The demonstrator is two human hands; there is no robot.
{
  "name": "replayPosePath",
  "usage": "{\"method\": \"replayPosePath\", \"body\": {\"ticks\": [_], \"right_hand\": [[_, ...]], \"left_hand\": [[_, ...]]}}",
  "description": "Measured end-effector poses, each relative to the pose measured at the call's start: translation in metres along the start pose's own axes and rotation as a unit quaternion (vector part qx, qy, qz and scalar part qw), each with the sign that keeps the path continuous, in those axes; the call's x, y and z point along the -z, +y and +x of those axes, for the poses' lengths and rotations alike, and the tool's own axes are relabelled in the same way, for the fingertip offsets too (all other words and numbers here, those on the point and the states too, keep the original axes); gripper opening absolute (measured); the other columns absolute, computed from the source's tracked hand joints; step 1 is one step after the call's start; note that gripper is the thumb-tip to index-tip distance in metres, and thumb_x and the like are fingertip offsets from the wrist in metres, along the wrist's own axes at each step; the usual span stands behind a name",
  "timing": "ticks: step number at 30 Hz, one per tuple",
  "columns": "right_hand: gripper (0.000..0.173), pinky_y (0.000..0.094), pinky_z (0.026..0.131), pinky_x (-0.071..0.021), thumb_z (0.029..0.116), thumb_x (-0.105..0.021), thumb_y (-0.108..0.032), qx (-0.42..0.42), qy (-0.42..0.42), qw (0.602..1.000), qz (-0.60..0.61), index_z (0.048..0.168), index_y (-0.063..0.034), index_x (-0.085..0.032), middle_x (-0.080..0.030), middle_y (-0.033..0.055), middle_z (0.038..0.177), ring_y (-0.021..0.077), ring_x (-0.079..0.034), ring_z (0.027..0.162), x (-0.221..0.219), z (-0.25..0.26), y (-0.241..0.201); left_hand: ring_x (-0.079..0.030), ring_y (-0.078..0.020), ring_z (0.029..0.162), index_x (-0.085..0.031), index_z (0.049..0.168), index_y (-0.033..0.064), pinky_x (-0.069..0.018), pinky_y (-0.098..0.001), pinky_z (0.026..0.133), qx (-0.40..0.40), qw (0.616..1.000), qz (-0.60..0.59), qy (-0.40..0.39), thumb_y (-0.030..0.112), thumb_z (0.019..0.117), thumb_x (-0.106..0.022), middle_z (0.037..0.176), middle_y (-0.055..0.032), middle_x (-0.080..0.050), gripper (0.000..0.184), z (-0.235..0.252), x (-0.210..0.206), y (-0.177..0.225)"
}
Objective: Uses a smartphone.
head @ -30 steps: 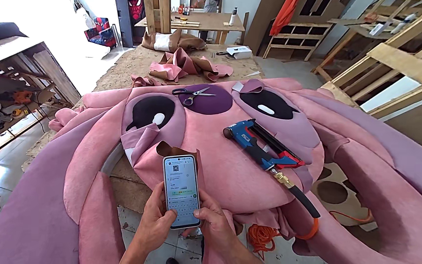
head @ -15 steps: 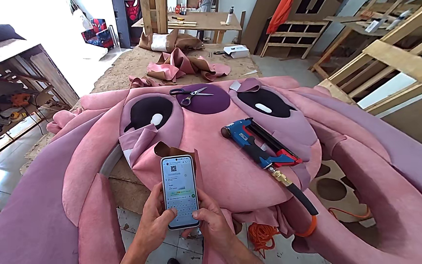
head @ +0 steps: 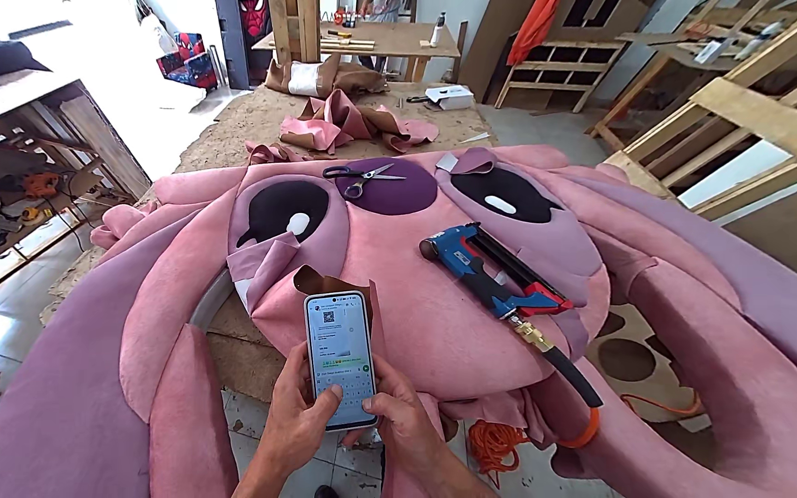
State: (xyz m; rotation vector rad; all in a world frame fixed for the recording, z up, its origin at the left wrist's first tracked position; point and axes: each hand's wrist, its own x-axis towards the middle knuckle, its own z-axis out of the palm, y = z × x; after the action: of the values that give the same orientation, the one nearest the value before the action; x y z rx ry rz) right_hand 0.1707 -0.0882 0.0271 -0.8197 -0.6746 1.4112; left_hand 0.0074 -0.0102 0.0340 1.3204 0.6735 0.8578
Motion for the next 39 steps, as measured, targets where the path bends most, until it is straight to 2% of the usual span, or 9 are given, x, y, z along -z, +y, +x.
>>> {"method": "replayPosePath", "body": {"ticks": [3, 5, 9, 11, 14, 21, 28, 33, 39], "right_hand": [[0.039, 0.0447, 0.058, -0.0652, 0.099, -0.056, -0.01, 0.009, 0.032, 0.999, -0.017, 0.136, 0.0018, -0.051, -0.071, 0.0197, 0.113, 0.0304, -0.076, 0.09, -0.004, 0.001, 0.001], [0.033, 0.0433, 0.054, -0.0647, 0.1021, -0.054, -0.01, 0.007, 0.066, 0.997, -0.035, 0.133, 0.0019, -0.053, -0.072, 0.0204, 0.109, 0.0303, -0.076, 0.086, -0.008, 0.002, 0.001], [0.046, 0.0453, 0.062, -0.0655, 0.0971, -0.059, -0.01, 0.002, 0.019, 0.999, -0.032, 0.14, 0.0002, -0.046, -0.07, 0.0209, 0.118, 0.0326, -0.075, 0.095, -0.003, 0.0, 0.001], [0.061, 0.0463, 0.067, -0.0663, 0.0904, -0.064, -0.002, -0.015, -0.004, 0.999, -0.052, 0.145, -0.0011, -0.037, -0.068, 0.0194, 0.122, 0.0334, -0.073, 0.101, -0.003, -0.001, -0.002], [0.065, 0.0469, 0.069, -0.0669, 0.0882, -0.061, 0.006, -0.034, -0.002, 0.997, -0.068, 0.147, -0.0019, -0.034, -0.068, 0.018, 0.123, 0.0333, -0.074, 0.101, -0.006, -0.001, -0.003], [0.042, 0.0462, 0.06, -0.0646, 0.103, -0.036, -0.017, -0.028, 0.024, 0.999, 0.007, 0.139, -0.0029, -0.05, -0.07, 0.0218, 0.117, 0.0331, -0.075, 0.095, -0.001, 0.0, -0.001], [0.035, 0.0429, 0.058, -0.0648, 0.1046, -0.04, -0.012, -0.014, 0.04, 0.999, -0.02, 0.136, -0.0025, -0.052, -0.072, 0.0203, 0.112, 0.0306, -0.076, 0.088, -0.003, 0.0, 0.0], [0.044, 0.0439, 0.059, -0.0646, 0.0948, -0.045, -0.004, -0.002, 0.015, 1.0, -0.017, 0.139, -0.0023, -0.049, -0.071, 0.0199, 0.115, 0.0307, -0.075, 0.092, -0.001, -0.001, 0.0], [0.033, 0.0422, 0.055, -0.0647, 0.1033, -0.051, -0.011, 0.001, 0.064, 0.997, -0.05, 0.135, -0.0019, -0.053, -0.072, 0.0206, 0.109, 0.0306, -0.076, 0.085, -0.007, 0.0, 0.001]], "left_hand": [[-0.075, -0.0239, 0.099, -0.042, 0.142, 0.0011, -0.0651, -0.039, 0.083, -0.011, 1.0, 0.022, -0.002, 0.01, 0.0895, -0.063, 0.114, -0.0125, -0.073, 0.058, -0.001, 0.0, -0.002], [-0.073, -0.0233, 0.104, -0.039, 0.146, 0.0011, -0.0635, -0.0408, 0.086, -0.014, 0.999, 0.016, -0.044, 0.014, 0.0864, -0.06, 0.119, -0.0122, -0.072, 0.064, -0.001, 0.006, -0.002], [-0.073, -0.0241, 0.104, -0.038, 0.148, 0.0026, -0.063, -0.0416, 0.087, -0.007, 0.998, 0.015, -0.057, 0.004, 0.0845, -0.05, 0.119, -0.0136, -0.071, 0.065, 0.0, 0.011, -0.002], [-0.073, -0.0248, 0.104, -0.04, 0.147, 0.0019, -0.0624, -0.0415, 0.088, 0.002, 0.999, 0.003, -0.051, 0.004, 0.0836, -0.05, 0.118, -0.0145, -0.071, 0.065, 0.001, 0.012, -0.002], [-0.072, -0.0256, 0.106, -0.04, 0.147, 0.0019, -0.061, -0.0412, 0.09, 0.008, 0.998, -0.02, -0.052, 0.008, 0.0836, -0.05, 0.12, -0.0158, -0.07, 0.065, 0.0, 0.015, -0.002], [-0.071, -0.0265, 0.107, -0.039, 0.148, 0.0031, -0.0608, -0.0421, 0.09, 0.013, 0.998, -0.032, -0.06, 0.008, 0.0829, -0.052, 0.121, -0.0163, -0.07, 0.067, -0.001, 0.013, -0.002], [-0.071, -0.0262, 0.107, -0.038, 0.149, 0.0044, -0.0609, -0.0418, 0.09, 0.014, 0.997, -0.032, -0.069, 0.007, 0.0819, -0.053, 0.121, -0.0158, -0.07, 0.069, -0.001, 0.013, -0.002], [-0.073, -0.026, 0.103, -0.04, 0.147, 0.0057, -0.0633, -0.0413, 0.086, 0.004, 0.999, -0.001, -0.045, 0.004, 0.0871, -0.055, 0.119, -0.0144, -0.071, 0.062, -0.001, 0.008, -0.002], [-0.073, -0.025, 0.104, -0.04, 0.148, 0.0055, -0.0624, -0.0417, 0.087, 0.009, 0.998, -0.005, -0.054, 0.01, 0.0833, -0.057, 0.12, -0.0132, -0.071, 0.067, -0.002, 0.008, -0.002]]}}
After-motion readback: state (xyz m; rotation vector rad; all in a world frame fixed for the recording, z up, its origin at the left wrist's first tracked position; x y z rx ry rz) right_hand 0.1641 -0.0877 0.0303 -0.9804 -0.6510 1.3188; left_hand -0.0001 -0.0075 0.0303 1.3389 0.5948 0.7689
